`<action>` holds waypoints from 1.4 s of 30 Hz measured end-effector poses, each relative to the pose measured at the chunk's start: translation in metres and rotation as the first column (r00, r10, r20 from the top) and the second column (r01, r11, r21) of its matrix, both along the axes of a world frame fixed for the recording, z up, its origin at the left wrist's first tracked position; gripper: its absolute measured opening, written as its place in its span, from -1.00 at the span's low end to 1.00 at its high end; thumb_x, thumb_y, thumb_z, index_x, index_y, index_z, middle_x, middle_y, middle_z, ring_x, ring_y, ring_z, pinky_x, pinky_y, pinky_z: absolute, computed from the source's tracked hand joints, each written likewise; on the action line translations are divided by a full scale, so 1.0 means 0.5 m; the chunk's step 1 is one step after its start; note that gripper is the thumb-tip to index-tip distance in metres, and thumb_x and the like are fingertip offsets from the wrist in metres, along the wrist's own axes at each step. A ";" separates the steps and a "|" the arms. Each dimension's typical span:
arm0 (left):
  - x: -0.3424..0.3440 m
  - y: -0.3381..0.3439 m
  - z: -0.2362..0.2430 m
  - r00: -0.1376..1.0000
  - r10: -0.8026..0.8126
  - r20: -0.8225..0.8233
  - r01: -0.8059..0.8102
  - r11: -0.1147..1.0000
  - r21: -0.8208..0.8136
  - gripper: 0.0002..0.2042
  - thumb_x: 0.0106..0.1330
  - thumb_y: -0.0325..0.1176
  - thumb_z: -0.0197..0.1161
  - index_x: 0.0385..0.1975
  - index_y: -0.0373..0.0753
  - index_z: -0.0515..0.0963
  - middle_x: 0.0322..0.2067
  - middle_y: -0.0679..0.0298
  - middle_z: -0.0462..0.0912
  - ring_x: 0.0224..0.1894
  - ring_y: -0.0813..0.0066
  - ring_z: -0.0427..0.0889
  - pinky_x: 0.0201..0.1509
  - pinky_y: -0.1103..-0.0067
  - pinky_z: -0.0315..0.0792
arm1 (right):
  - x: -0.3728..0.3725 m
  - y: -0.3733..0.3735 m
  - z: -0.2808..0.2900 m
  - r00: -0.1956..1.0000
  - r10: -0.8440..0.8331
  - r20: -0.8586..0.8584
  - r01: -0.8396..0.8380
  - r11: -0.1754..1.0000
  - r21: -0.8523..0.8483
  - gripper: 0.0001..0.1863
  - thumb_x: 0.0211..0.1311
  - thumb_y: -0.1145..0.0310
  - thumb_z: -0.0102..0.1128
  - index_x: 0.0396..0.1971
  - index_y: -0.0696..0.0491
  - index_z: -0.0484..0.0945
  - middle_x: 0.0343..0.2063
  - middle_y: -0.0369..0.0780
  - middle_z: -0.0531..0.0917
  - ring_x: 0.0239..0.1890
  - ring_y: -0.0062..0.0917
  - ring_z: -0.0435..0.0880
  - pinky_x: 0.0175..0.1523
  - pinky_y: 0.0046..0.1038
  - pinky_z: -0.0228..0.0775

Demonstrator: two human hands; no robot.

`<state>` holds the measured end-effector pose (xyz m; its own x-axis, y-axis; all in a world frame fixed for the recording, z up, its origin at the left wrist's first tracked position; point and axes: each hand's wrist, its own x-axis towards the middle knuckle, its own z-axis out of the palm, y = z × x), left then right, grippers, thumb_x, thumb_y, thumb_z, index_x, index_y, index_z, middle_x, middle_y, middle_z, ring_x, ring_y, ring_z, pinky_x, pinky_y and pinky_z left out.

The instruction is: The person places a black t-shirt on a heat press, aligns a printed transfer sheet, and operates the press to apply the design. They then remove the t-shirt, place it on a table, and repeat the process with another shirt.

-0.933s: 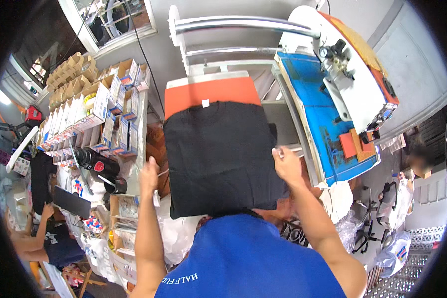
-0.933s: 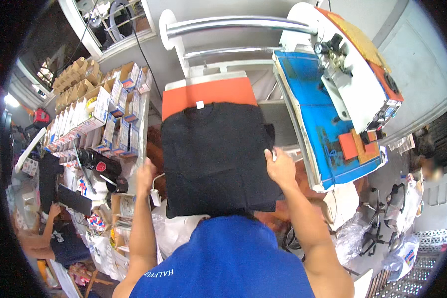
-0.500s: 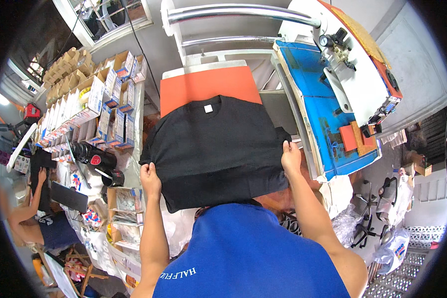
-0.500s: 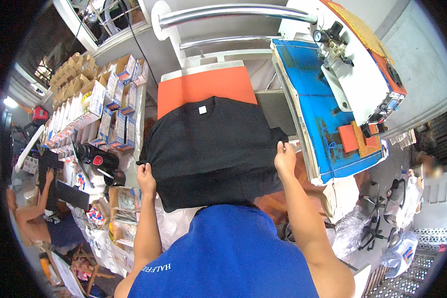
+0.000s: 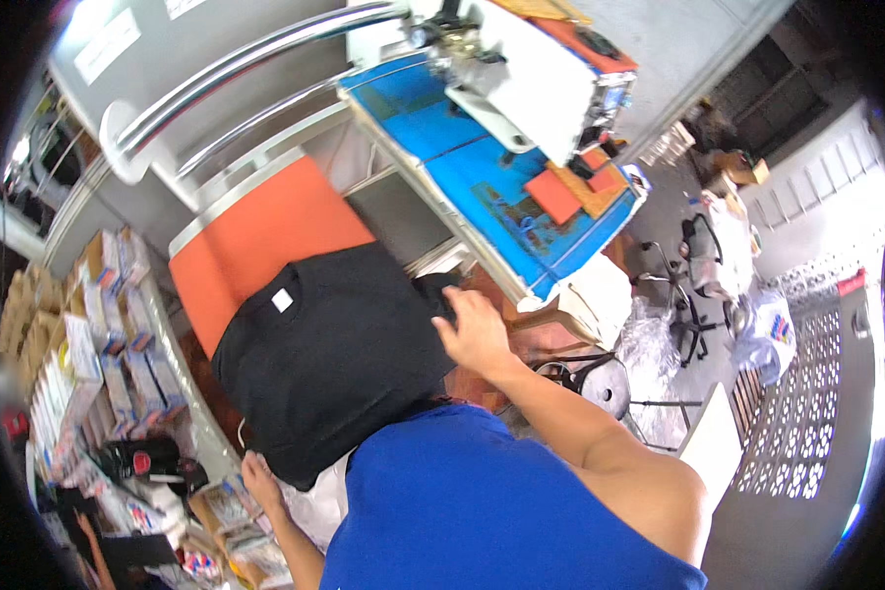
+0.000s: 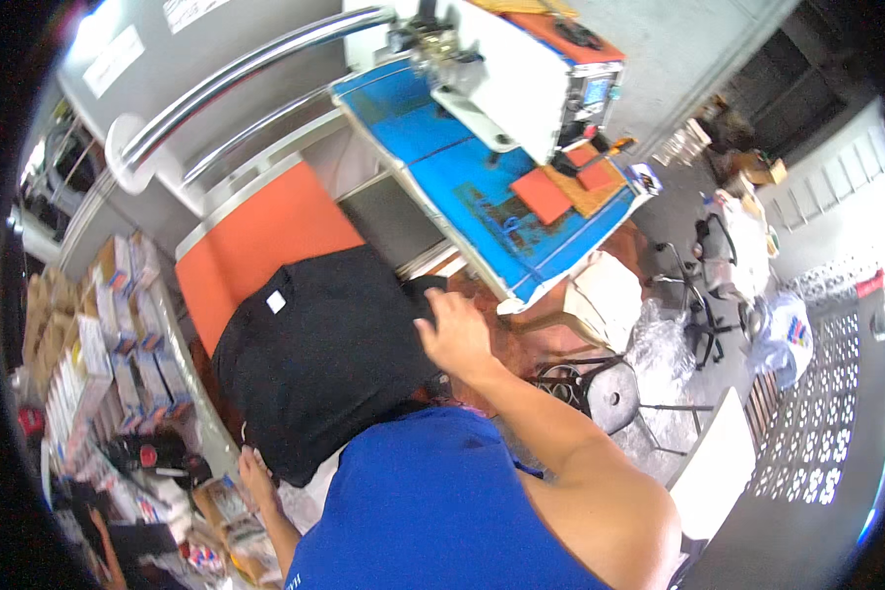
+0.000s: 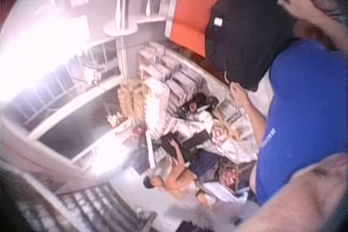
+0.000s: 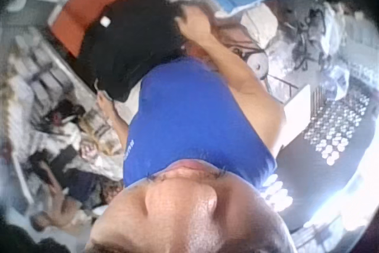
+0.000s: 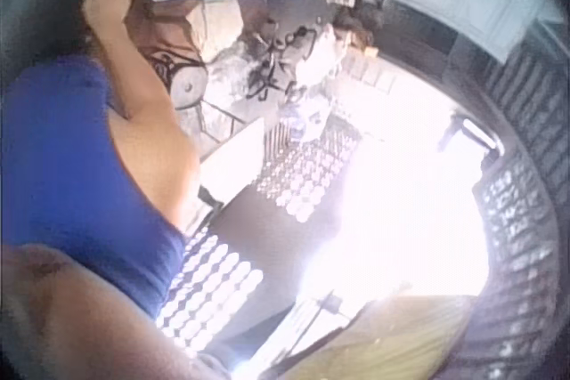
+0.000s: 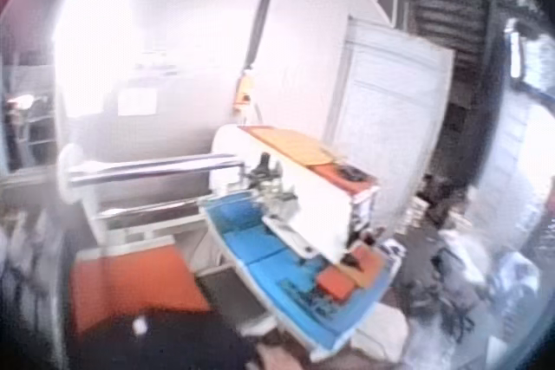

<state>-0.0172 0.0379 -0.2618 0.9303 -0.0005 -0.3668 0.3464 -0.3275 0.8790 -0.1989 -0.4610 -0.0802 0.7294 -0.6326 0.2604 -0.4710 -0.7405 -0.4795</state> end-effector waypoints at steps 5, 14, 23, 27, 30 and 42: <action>0.011 0.017 0.024 1.000 0.031 0.004 -0.031 0.999 -0.034 -0.67 0.53 -0.13 0.11 0.00 -0.30 0.55 -0.28 0.29 0.63 -0.41 0.65 0.52 -0.32 0.70 0.40 | -0.009 -0.152 0.159 0.975 -0.093 0.200 0.123 0.983 -0.139 -0.79 0.25 0.27 0.24 -0.31 0.12 0.65 -0.32 -0.07 0.67 -0.21 -0.10 0.65 -0.03 -0.16 0.51; 0.035 -0.109 0.166 0.923 -0.177 0.343 0.088 0.962 0.260 -0.75 0.42 -0.35 0.21 -0.05 -0.38 0.59 -0.18 0.14 0.68 -0.12 0.35 0.64 0.03 0.48 0.49 | -0.066 -0.410 0.195 0.846 -0.334 -0.416 0.171 0.909 -0.380 -0.67 0.37 0.19 0.10 -0.18 0.17 0.64 -0.14 0.04 0.68 -0.04 -0.10 0.66 0.02 -0.11 0.50; -0.004 -0.459 0.543 0.422 -0.653 0.629 0.646 0.703 0.296 -0.64 0.23 -0.36 0.37 0.02 -0.29 0.58 -0.01 0.02 0.62 0.11 0.06 0.57 0.22 0.36 0.43 | 0.165 0.059 0.138 0.701 0.713 -0.001 -0.693 0.680 0.239 -0.81 0.17 0.47 0.15 -0.27 0.07 0.71 -0.24 -0.13 0.72 -0.12 -0.20 0.70 0.03 -0.23 0.54; 0.060 -0.443 0.495 0.453 -0.833 0.319 0.665 0.553 0.502 -0.83 0.21 -0.36 0.32 -0.23 -0.23 0.65 -0.26 0.05 0.71 -0.14 0.01 0.70 -0.05 0.26 0.55 | 0.301 0.110 0.086 0.523 0.845 0.114 -0.819 0.461 0.340 -0.78 0.29 0.26 0.21 -0.28 0.12 0.66 -0.32 -0.06 0.68 -0.16 -0.11 0.66 -0.06 -0.13 0.48; 0.160 -0.403 0.459 0.556 -0.666 0.496 0.473 0.745 0.470 -0.80 0.26 -0.48 0.25 -0.13 -0.34 0.63 -0.23 -0.03 0.67 -0.15 -0.01 0.68 -0.08 0.27 0.55 | 0.435 0.060 0.014 0.719 0.693 0.056 -0.691 0.721 -0.049 -0.77 0.27 0.24 0.24 -0.21 0.07 0.65 -0.18 -0.10 0.67 -0.04 -0.13 0.61 0.07 -0.12 0.42; 0.455 -0.596 0.321 0.610 -0.706 0.360 0.608 0.709 0.357 -0.74 0.28 -0.50 0.23 -0.05 -0.27 0.67 -0.08 0.00 0.71 0.00 0.05 0.67 0.12 0.37 0.51 | 0.557 0.036 -0.033 0.688 0.711 -0.146 -0.720 0.694 -0.018 -0.84 0.07 0.31 0.40 -0.35 0.02 0.71 -0.26 -0.19 0.67 0.02 -0.26 0.57 0.09 -0.09 0.31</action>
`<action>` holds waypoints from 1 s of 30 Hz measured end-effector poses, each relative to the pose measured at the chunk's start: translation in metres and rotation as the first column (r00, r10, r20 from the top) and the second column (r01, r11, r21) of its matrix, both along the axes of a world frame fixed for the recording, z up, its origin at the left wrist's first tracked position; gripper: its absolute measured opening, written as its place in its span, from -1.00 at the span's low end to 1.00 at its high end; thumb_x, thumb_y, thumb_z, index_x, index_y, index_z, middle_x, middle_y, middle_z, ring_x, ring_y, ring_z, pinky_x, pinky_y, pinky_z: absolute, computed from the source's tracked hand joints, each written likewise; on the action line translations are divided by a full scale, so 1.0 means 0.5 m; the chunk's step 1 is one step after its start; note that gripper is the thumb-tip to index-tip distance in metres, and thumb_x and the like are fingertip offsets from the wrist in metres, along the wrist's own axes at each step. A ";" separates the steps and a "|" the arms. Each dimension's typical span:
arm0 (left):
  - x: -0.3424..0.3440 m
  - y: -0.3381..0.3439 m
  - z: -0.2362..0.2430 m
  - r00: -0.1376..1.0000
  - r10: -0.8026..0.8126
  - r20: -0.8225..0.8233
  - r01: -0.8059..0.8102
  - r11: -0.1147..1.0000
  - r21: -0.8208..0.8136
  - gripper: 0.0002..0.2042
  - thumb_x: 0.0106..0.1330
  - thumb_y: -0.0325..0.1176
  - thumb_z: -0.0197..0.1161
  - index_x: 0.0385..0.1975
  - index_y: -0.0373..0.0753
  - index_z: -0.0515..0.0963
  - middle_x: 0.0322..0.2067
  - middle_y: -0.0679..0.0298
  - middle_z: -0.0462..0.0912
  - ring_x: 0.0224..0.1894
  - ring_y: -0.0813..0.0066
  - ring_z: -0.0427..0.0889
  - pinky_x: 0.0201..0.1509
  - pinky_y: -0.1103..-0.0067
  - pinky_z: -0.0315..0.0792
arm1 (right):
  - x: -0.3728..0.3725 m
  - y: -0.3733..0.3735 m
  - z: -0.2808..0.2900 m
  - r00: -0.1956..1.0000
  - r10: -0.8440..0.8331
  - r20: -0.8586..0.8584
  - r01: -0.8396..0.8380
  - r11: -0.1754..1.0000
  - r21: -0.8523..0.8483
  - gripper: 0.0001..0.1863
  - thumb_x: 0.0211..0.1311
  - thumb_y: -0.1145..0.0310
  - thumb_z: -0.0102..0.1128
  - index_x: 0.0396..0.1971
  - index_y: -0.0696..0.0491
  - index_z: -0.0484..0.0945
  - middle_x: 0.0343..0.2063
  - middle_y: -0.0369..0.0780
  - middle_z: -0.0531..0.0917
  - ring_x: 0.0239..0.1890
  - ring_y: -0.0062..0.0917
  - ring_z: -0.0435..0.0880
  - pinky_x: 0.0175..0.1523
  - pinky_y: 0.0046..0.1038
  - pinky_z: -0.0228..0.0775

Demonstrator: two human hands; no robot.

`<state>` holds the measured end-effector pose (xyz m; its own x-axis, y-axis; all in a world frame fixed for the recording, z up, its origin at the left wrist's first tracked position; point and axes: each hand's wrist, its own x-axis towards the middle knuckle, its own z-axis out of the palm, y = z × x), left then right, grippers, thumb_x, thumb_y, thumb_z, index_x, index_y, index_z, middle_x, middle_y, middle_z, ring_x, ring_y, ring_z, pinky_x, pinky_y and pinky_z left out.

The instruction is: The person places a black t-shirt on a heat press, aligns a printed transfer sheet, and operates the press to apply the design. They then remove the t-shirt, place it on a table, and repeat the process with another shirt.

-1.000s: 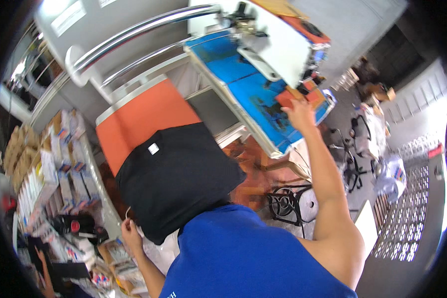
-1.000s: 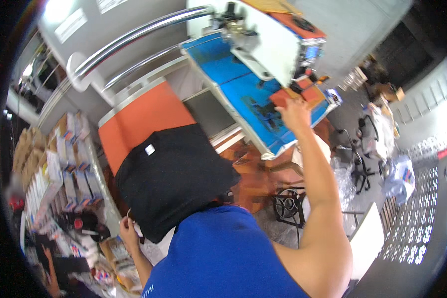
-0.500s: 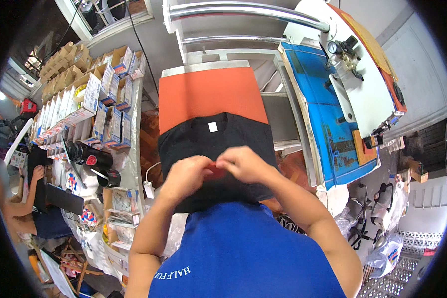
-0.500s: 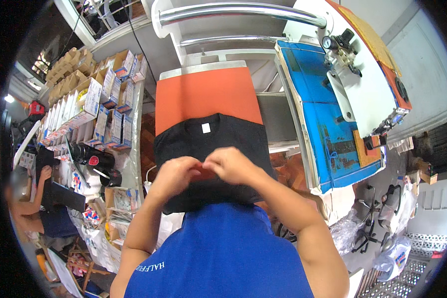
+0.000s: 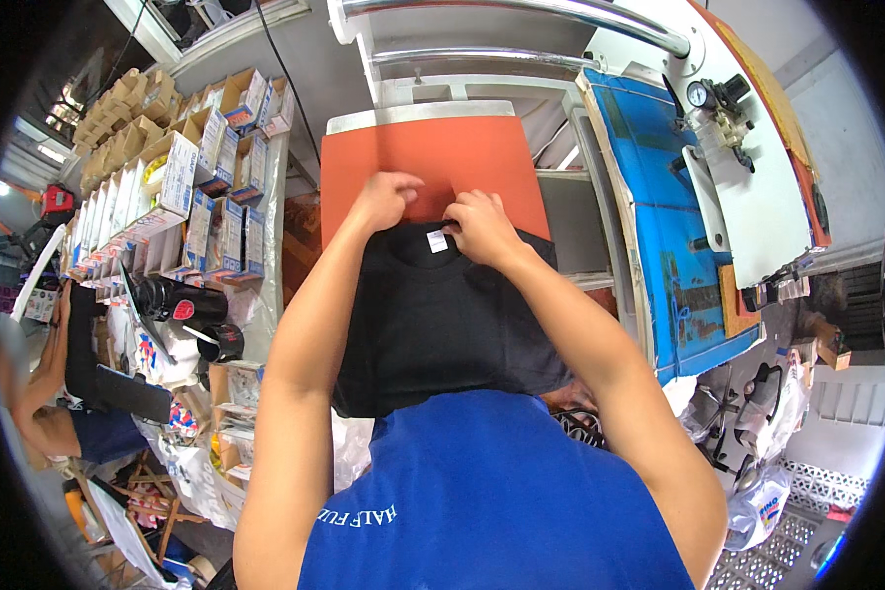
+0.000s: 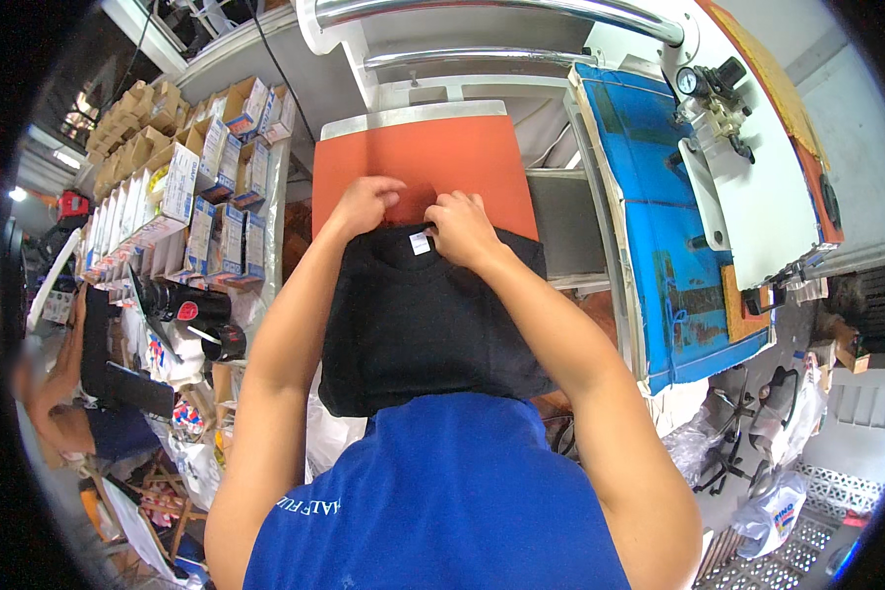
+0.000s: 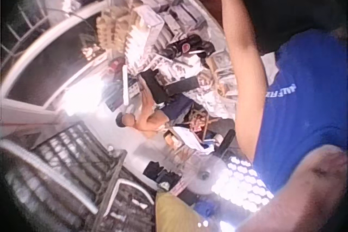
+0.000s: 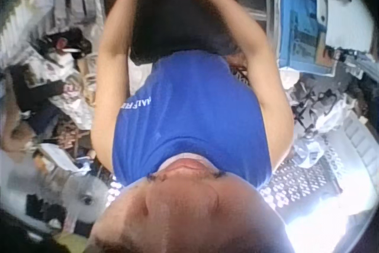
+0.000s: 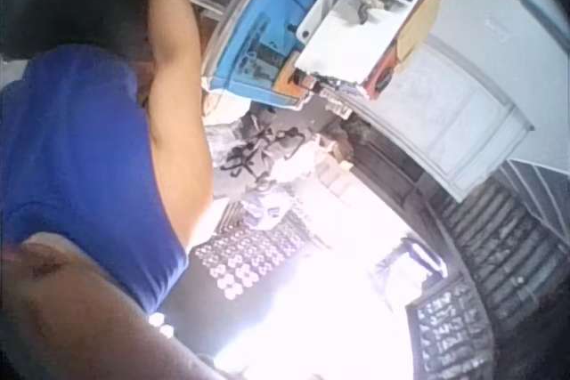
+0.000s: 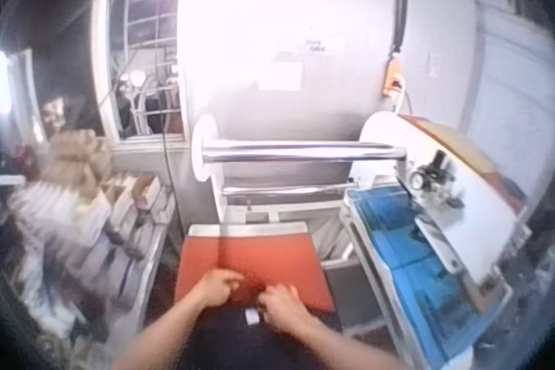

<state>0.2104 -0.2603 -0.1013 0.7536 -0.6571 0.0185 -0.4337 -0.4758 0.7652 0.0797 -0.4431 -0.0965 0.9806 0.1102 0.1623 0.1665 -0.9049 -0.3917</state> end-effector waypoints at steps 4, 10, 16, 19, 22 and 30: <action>-0.005 -0.017 -0.020 0.963 -0.142 -0.229 0.170 0.980 0.107 -0.71 0.26 -0.45 0.31 -0.01 -0.29 0.64 -0.08 -0.01 0.71 0.01 0.11 0.68 0.11 0.39 0.50 | -0.010 -0.005 -0.018 0.988 -0.066 0.137 0.057 0.996 0.066 -0.85 0.09 0.33 0.38 -0.32 -0.01 0.71 -0.17 -0.25 0.68 0.08 -0.30 0.53 0.12 -0.10 0.28; -0.070 0.030 -0.001 0.948 -0.153 0.279 0.128 0.986 0.103 -0.81 0.14 -0.46 0.43 -0.31 -0.37 0.60 -0.31 0.02 0.71 -0.20 0.05 0.69 -0.07 0.33 0.53 | -0.008 -0.007 -0.056 0.990 -0.110 0.090 0.101 0.990 0.101 -0.86 0.12 0.37 0.33 -0.29 -0.02 0.70 -0.13 -0.29 0.71 0.06 -0.32 0.55 0.13 -0.11 0.26; -0.088 0.030 -0.009 0.999 0.042 0.009 -0.043 0.994 0.101 -0.80 0.12 -0.43 0.45 -0.34 -0.35 0.59 -0.39 0.03 0.70 -0.27 0.04 0.69 -0.15 0.28 0.52 | -0.010 0.003 -0.039 0.988 -0.155 -0.002 0.153 0.979 0.135 -0.90 0.19 0.40 0.24 -0.32 0.01 0.69 -0.27 -0.23 0.74 -0.07 -0.27 0.62 0.07 -0.13 0.29; -0.099 0.030 -0.001 0.996 0.052 0.073 -0.057 0.996 0.075 -0.82 0.15 -0.41 0.42 -0.32 -0.33 0.60 -0.38 0.03 0.71 -0.25 0.04 0.70 -0.15 0.29 0.53 | -0.013 -0.005 -0.058 0.984 -0.169 0.049 0.159 0.974 0.159 -0.91 0.21 0.42 0.21 -0.34 0.01 0.68 -0.29 -0.21 0.73 -0.09 -0.25 0.62 0.04 -0.14 0.31; -0.097 0.033 -0.008 0.992 0.065 0.106 -0.078 0.989 0.129 -0.82 0.16 -0.39 0.40 -0.32 -0.32 0.61 -0.36 0.01 0.71 -0.23 0.02 0.70 -0.14 0.29 0.53 | -0.014 0.001 -0.050 0.984 -0.171 0.042 0.164 0.977 0.139 -0.90 0.20 0.44 0.20 -0.32 0.02 0.67 -0.30 -0.19 0.72 -0.09 -0.23 0.61 0.02 -0.14 0.31; -0.103 0.023 -0.021 0.989 0.087 0.117 -0.103 0.986 0.132 -0.84 0.14 -0.41 0.37 -0.34 -0.29 0.55 -0.36 0.02 0.67 -0.15 -0.02 0.65 -0.04 0.24 0.47 | -0.014 0.004 -0.057 0.988 -0.151 0.010 0.151 0.988 0.034 -0.77 0.15 0.43 0.22 -0.16 0.04 0.57 -0.24 -0.19 0.67 -0.05 -0.21 0.57 0.06 -0.06 0.26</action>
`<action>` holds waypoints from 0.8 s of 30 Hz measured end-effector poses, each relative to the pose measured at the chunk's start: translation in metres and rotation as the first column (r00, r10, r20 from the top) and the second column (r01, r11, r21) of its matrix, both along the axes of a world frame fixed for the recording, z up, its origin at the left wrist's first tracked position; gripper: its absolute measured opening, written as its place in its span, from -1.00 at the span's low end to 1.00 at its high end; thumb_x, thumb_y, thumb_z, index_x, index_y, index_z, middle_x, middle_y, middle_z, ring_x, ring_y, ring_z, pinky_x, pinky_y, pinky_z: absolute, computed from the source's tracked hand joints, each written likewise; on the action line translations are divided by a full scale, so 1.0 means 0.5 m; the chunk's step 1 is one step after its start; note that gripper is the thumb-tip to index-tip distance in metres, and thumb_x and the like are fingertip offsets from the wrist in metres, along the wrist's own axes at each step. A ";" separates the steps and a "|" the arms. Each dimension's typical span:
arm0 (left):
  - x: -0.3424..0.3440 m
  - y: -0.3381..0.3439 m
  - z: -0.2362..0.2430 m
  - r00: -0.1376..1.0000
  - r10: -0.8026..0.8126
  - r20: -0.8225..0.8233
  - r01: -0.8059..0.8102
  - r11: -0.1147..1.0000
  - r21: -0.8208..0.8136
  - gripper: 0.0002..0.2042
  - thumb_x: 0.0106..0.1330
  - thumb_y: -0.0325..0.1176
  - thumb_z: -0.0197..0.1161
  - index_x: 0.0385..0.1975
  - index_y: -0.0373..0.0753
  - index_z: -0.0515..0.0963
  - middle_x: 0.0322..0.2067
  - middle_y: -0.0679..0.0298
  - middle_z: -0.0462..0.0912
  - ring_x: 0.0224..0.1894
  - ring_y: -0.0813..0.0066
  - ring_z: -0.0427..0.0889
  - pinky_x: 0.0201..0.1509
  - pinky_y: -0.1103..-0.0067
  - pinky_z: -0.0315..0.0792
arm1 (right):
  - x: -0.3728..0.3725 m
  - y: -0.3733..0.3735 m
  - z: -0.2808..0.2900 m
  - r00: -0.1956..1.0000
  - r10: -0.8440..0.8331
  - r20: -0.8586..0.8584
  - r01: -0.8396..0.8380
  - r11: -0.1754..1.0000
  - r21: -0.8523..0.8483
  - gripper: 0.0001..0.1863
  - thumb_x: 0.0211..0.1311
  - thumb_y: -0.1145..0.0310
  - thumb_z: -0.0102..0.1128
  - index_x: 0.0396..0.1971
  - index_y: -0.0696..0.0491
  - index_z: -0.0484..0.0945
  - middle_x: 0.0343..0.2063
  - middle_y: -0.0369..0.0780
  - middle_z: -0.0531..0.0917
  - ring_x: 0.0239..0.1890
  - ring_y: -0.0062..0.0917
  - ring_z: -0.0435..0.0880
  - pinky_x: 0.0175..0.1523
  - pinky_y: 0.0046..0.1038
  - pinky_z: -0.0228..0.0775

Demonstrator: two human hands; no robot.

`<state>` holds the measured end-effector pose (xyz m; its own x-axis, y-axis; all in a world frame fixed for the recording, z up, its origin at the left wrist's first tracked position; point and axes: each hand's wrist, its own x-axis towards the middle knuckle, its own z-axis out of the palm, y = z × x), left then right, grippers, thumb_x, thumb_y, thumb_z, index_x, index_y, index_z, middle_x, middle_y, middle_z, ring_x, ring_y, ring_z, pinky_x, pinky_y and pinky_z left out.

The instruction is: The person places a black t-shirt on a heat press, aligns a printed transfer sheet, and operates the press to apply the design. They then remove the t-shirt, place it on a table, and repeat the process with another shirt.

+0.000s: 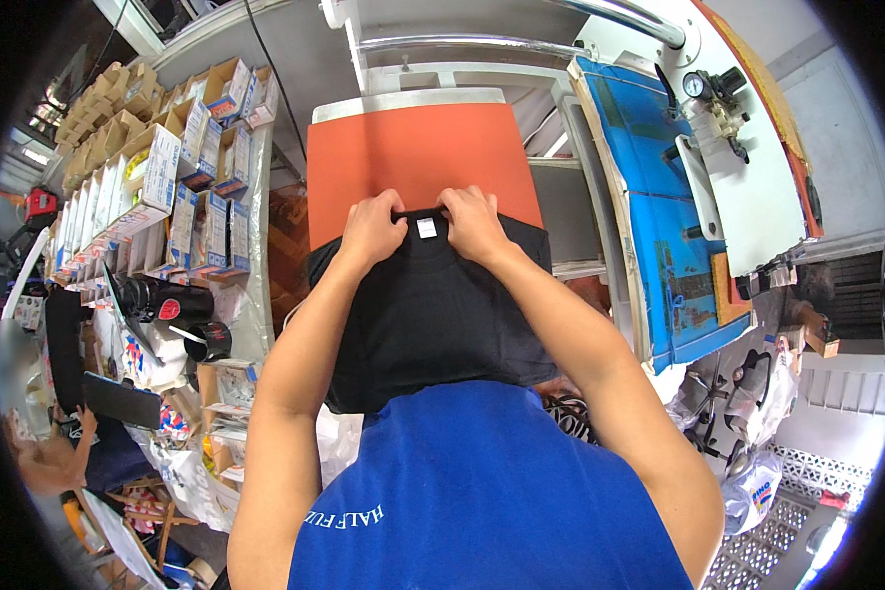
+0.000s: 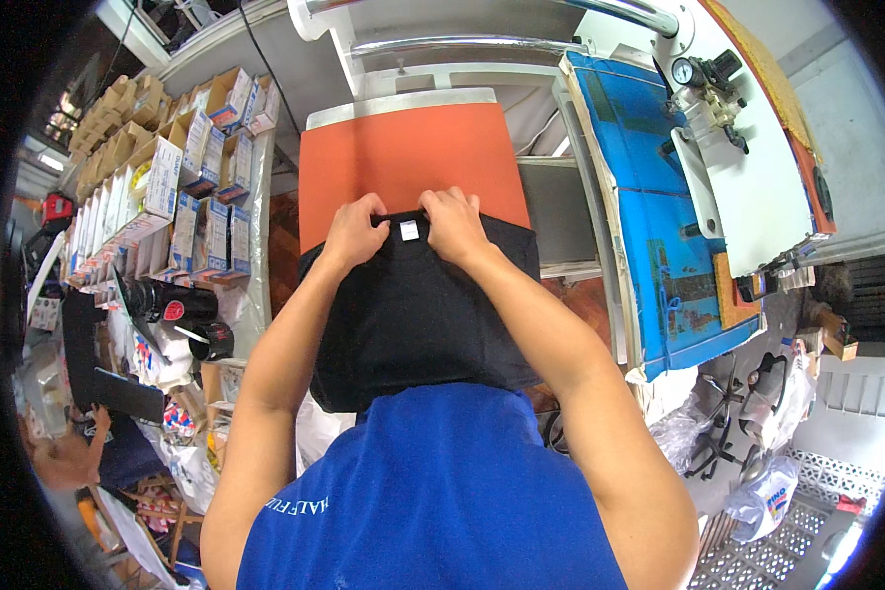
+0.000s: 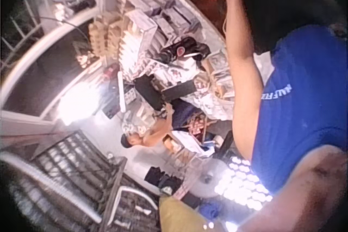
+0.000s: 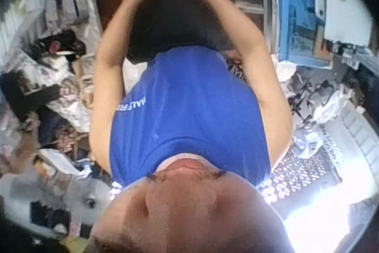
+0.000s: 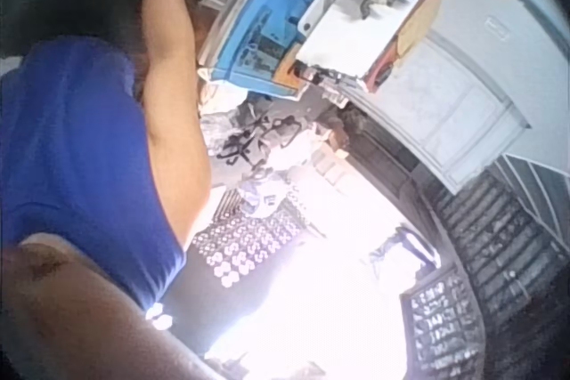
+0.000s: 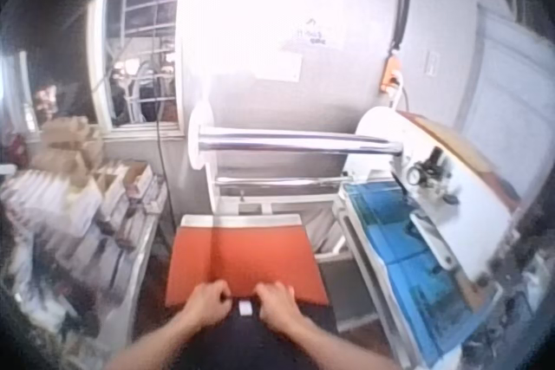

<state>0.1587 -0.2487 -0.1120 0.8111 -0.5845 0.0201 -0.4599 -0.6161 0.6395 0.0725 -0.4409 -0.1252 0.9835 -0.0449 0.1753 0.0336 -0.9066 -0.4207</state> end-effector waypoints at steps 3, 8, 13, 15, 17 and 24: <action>-0.030 0.000 0.009 0.872 0.081 0.482 -0.062 0.997 -0.056 -0.86 0.13 -0.41 0.37 -0.39 -0.25 0.55 -0.28 0.11 0.62 -0.07 0.07 0.60 0.05 0.27 0.42 | -0.026 0.038 0.040 0.950 -0.063 0.305 0.110 0.984 -0.142 -0.77 0.15 0.39 0.24 -0.17 0.07 0.58 -0.11 -0.15 0.61 0.02 -0.22 0.52 0.11 -0.02 0.25; -0.070 0.032 0.016 0.949 -0.251 0.191 0.229 0.965 0.128 -0.67 -0.01 -0.29 0.54 -0.38 -0.22 0.49 0.00 0.17 0.56 0.17 0.13 0.49 0.32 0.06 0.24 | -0.089 0.042 0.045 0.994 -0.009 -0.112 0.000 0.997 -0.081 -0.38 0.11 0.11 0.39 0.13 0.08 0.47 0.16 -0.12 0.49 0.32 -0.26 0.36 0.35 0.09 0.08; -0.094 0.047 0.049 0.969 -0.203 0.144 0.161 0.953 0.255 -0.40 -0.09 -0.18 0.61 -0.05 -0.23 0.50 0.19 0.19 0.46 0.33 0.16 0.38 0.53 -0.08 -0.11 | -0.092 0.032 0.079 0.941 -0.020 -0.338 -0.024 0.992 -0.125 -0.03 -0.01 0.00 0.48 0.38 0.06 0.26 0.38 -0.15 0.30 0.49 -0.28 0.12 0.48 0.22 -0.21; -0.093 0.042 0.048 0.972 -0.174 0.161 0.131 0.960 0.247 -0.31 -0.10 -0.16 0.60 0.08 -0.22 0.50 0.18 0.20 0.47 0.32 0.17 0.39 0.53 -0.09 -0.12 | -0.087 0.035 0.081 0.929 -0.025 -0.370 -0.024 0.992 -0.125 -0.05 -0.04 0.02 0.50 0.36 0.05 0.29 0.39 -0.17 0.28 0.50 -0.29 0.10 0.48 0.24 -0.23; -0.090 0.050 0.041 0.972 -0.150 0.181 0.101 0.961 0.259 -0.28 -0.13 -0.13 0.59 0.11 -0.20 0.52 0.17 0.19 0.49 0.32 0.19 0.40 0.53 -0.08 -0.10 | -0.082 0.046 0.088 0.932 -0.015 -0.363 -0.035 0.991 -0.131 -0.06 -0.04 0.01 0.50 0.36 0.03 0.31 0.38 -0.17 0.29 0.49 -0.29 0.12 0.49 0.24 -0.26; -0.113 0.027 0.077 0.990 -0.131 0.046 0.102 0.913 0.396 -0.50 -0.07 -0.25 0.40 -0.05 -0.23 0.62 -0.04 0.05 0.63 0.16 0.10 0.56 0.35 -0.05 0.19 | -0.115 0.071 0.048 0.977 0.211 0.040 -0.203 0.969 -0.141 -0.51 0.03 0.23 0.31 -0.02 0.15 0.63 0.08 -0.04 0.60 0.23 -0.14 0.48 0.31 -0.11 0.27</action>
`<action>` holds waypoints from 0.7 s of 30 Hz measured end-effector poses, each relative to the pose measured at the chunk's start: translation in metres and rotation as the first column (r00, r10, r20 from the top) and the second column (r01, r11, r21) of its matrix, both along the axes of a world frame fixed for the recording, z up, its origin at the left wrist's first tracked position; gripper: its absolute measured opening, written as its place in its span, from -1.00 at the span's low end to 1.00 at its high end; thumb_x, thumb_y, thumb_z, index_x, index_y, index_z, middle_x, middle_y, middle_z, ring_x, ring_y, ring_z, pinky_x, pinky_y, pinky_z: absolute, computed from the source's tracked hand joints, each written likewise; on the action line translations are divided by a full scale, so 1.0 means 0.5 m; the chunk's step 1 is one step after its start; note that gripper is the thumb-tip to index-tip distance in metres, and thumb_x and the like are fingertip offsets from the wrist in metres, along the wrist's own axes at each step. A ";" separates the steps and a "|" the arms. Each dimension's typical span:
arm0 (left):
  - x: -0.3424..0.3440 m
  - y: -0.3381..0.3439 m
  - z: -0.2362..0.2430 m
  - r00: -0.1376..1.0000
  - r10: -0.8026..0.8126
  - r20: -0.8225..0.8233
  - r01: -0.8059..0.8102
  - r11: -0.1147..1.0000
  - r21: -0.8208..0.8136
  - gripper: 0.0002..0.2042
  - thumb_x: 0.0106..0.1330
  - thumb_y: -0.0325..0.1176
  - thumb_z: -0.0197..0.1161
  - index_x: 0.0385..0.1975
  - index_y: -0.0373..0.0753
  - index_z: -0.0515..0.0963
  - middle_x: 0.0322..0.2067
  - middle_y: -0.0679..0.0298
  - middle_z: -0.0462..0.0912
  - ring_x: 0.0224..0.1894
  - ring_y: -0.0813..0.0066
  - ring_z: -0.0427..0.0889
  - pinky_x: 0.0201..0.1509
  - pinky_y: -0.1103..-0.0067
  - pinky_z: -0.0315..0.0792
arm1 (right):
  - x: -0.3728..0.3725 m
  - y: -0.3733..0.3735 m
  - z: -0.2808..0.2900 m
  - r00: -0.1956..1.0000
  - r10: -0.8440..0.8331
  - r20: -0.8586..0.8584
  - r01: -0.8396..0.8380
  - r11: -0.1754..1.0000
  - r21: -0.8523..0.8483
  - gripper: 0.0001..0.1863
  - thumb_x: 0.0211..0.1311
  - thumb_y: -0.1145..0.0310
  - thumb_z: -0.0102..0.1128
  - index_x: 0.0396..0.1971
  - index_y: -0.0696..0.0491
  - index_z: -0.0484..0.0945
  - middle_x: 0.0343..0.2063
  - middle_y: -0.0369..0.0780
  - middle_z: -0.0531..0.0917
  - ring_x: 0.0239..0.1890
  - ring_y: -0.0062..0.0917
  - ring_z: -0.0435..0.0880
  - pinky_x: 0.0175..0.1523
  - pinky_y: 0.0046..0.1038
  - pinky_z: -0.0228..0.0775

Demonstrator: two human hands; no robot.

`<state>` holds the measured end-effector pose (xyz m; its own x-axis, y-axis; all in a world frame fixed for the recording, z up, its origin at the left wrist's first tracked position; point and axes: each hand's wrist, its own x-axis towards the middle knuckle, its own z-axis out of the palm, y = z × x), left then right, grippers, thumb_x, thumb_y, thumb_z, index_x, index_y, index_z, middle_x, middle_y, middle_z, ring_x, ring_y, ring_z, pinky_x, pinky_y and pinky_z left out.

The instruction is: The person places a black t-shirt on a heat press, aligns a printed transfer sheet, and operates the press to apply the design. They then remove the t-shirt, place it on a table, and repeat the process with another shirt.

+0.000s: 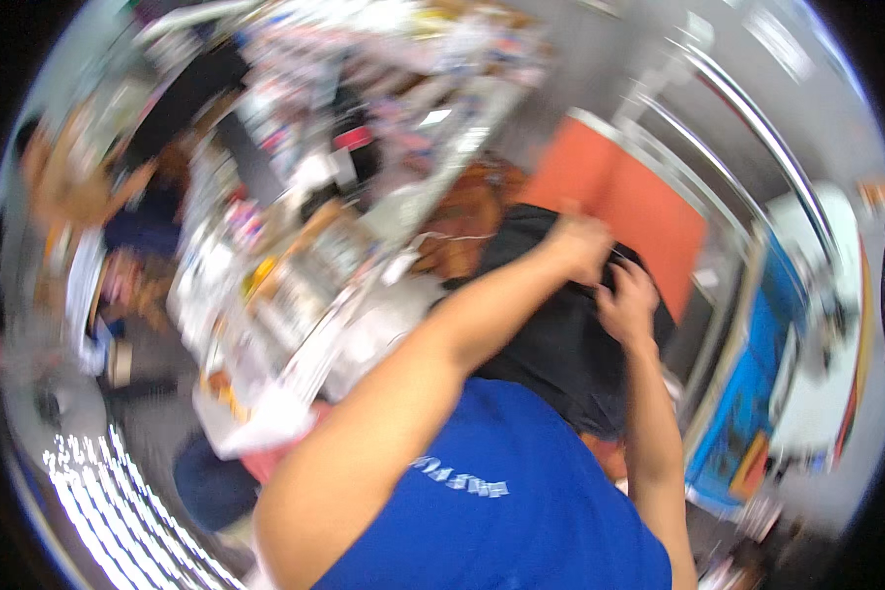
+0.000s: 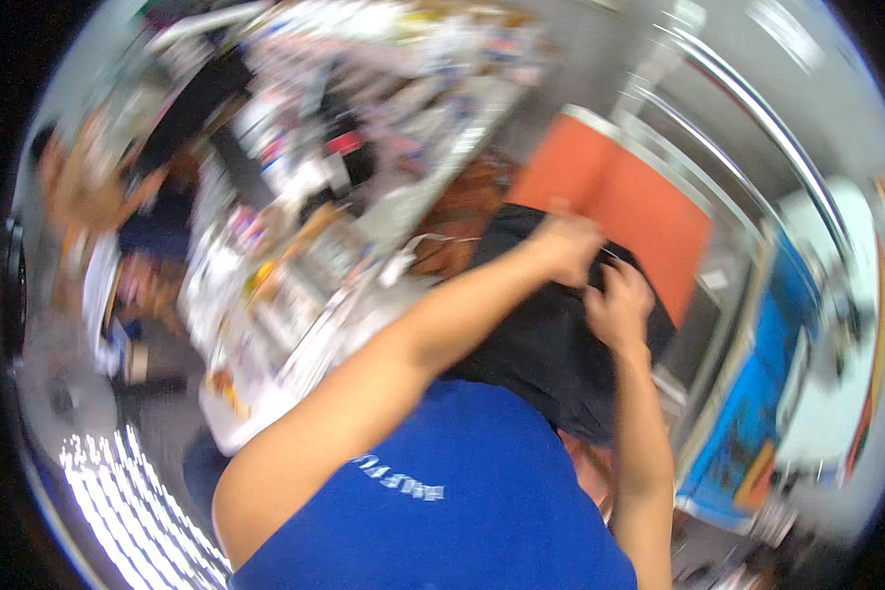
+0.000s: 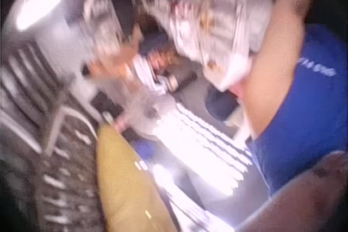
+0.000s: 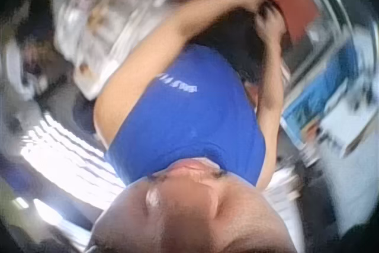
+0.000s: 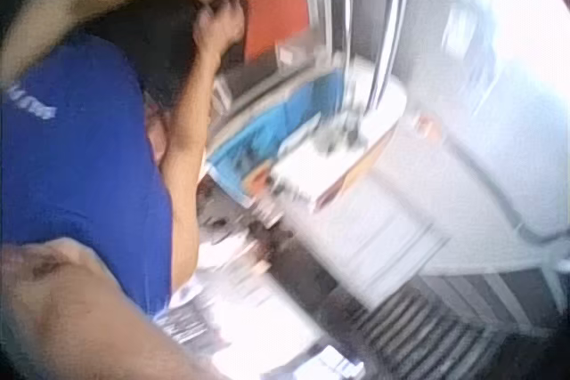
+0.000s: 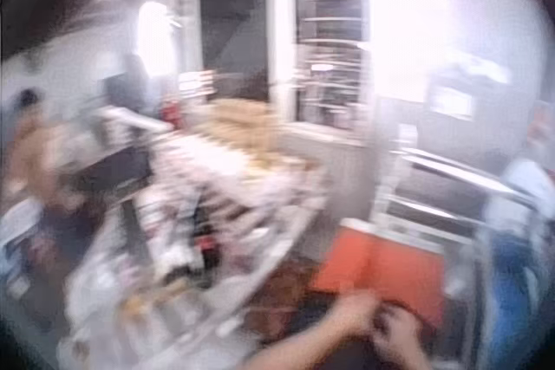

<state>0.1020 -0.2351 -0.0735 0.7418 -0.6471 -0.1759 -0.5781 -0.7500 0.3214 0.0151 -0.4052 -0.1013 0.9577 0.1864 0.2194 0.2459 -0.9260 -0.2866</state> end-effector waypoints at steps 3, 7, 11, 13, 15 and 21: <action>-0.055 0.038 -0.061 0.961 0.172 0.216 -0.026 0.836 -0.547 -0.52 -0.03 -0.27 0.42 -0.04 -0.25 0.59 0.00 0.06 0.60 0.17 0.08 0.54 0.35 -0.09 0.20 | 0.001 -0.016 -0.032 0.996 -0.005 -0.090 -0.010 0.987 -0.159 -0.32 0.20 0.21 0.18 0.35 0.02 0.33 0.36 -0.06 0.33 0.39 -0.12 0.29 0.39 -0.04 0.12; -0.178 0.176 -0.081 0.911 0.403 0.085 -0.126 0.469 -0.874 -0.64 0.07 -0.37 0.36 -0.09 -0.29 0.57 -0.04 0.05 0.60 0.11 0.03 0.55 0.27 0.15 0.37 | 0.017 -0.012 -0.041 0.976 -0.106 -0.188 0.060 0.970 -0.236 -0.22 0.11 0.20 0.19 0.39 -0.03 0.25 0.38 -0.14 0.27 0.42 -0.15 0.18 0.38 0.13 0.05; -0.400 0.419 -0.216 0.638 0.768 -0.055 -0.477 0.339 -0.811 -0.81 0.16 -0.43 0.29 -0.22 -0.25 0.64 -0.12 0.07 0.65 0.02 0.04 0.58 0.16 0.27 0.44 | 0.037 0.011 -0.035 0.956 -0.210 -0.205 0.148 0.948 -0.282 -0.21 0.04 0.21 0.21 0.36 -0.01 0.28 0.37 -0.14 0.28 0.41 -0.12 0.18 0.36 0.14 0.06; -0.553 0.559 -0.280 0.227 0.974 0.008 -0.720 0.173 -0.672 -0.74 0.13 -0.43 0.31 -0.15 -0.21 0.62 -0.05 0.10 0.61 0.09 0.05 0.52 0.25 0.23 0.33 | 0.045 0.011 -0.045 0.962 -0.200 -0.186 0.144 0.950 -0.278 -0.22 0.03 0.20 0.20 0.35 0.01 0.28 0.37 -0.13 0.27 0.40 -0.10 0.19 0.36 0.14 0.07; -0.678 0.689 -0.241 -0.070 0.977 0.199 -0.889 0.029 -0.458 -0.70 0.10 -0.44 0.23 -0.13 -0.28 0.60 0.00 0.03 0.57 0.15 -0.02 0.45 0.31 0.11 0.22 | 0.037 0.010 -0.057 0.964 -0.214 -0.161 0.164 0.947 -0.276 -0.22 0.03 0.19 0.20 0.34 0.02 0.29 0.37 -0.12 0.27 0.39 -0.09 0.20 0.36 0.14 0.07; -0.756 0.801 -0.231 -0.252 0.763 0.595 -0.967 -0.220 -0.127 -0.49 0.20 -0.22 0.36 0.13 -0.27 0.47 0.20 0.09 0.43 0.30 -0.03 0.32 0.36 0.02 0.12 | 0.033 -0.002 -0.103 0.983 -0.184 -0.009 0.174 0.943 -0.284 -0.21 0.06 0.15 0.13 0.37 0.01 0.29 0.34 -0.11 0.33 0.37 -0.08 0.23 0.36 0.09 0.08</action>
